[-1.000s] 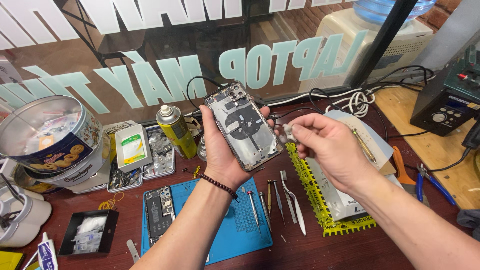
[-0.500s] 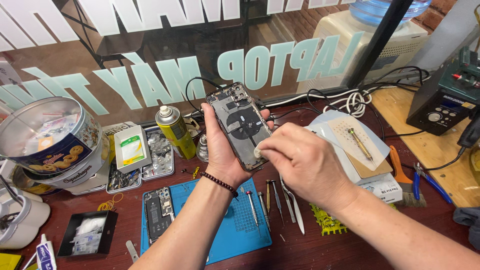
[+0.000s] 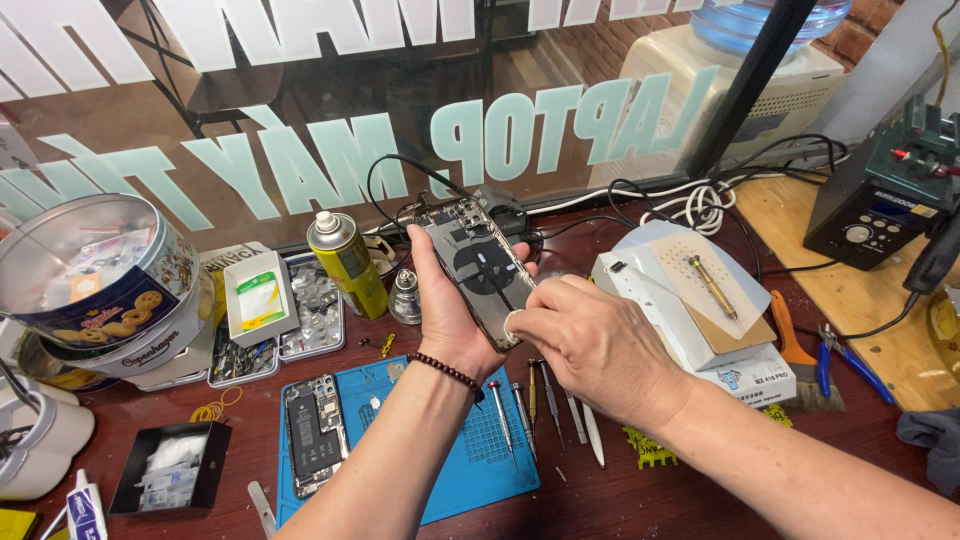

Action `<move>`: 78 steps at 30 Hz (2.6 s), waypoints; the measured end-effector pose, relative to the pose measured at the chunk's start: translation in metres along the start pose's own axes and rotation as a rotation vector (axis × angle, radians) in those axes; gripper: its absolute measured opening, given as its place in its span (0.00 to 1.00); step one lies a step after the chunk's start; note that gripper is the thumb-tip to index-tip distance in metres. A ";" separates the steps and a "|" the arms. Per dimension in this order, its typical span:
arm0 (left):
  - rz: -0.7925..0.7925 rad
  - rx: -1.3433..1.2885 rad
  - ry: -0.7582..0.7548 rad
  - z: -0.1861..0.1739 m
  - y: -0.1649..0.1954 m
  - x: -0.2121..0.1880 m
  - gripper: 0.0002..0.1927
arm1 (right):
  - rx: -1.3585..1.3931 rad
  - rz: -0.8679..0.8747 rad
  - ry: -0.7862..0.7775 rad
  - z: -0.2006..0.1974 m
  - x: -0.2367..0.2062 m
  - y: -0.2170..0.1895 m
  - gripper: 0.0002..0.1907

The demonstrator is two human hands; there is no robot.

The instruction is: The person holds a disassembled phone frame and scrubs its interior edges and camera area with a toothbrush, then wipes the housing with a tissue. They later pick up the phone motherboard and handle it over the work mat.

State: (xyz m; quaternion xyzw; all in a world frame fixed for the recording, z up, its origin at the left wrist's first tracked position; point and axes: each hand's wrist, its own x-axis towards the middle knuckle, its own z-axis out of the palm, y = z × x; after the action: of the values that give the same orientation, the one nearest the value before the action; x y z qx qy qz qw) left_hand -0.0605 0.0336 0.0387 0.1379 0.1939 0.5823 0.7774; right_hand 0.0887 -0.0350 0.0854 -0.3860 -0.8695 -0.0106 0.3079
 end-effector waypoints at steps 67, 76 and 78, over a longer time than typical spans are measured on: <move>-0.087 0.128 0.062 0.014 0.013 0.009 0.45 | 0.821 0.932 0.074 0.029 -0.019 0.066 0.09; -0.092 0.187 0.134 0.010 0.009 0.006 0.46 | 1.527 0.874 0.157 0.019 -0.029 0.075 0.06; -0.095 0.191 0.100 0.010 0.008 0.003 0.46 | 1.394 0.883 0.189 0.016 -0.023 0.075 0.06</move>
State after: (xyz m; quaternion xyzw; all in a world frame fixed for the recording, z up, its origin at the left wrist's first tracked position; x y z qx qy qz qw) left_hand -0.0616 0.0392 0.0500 0.1728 0.2935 0.5296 0.7769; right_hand 0.1429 0.0070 0.0431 -0.4099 -0.4159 0.6200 0.5240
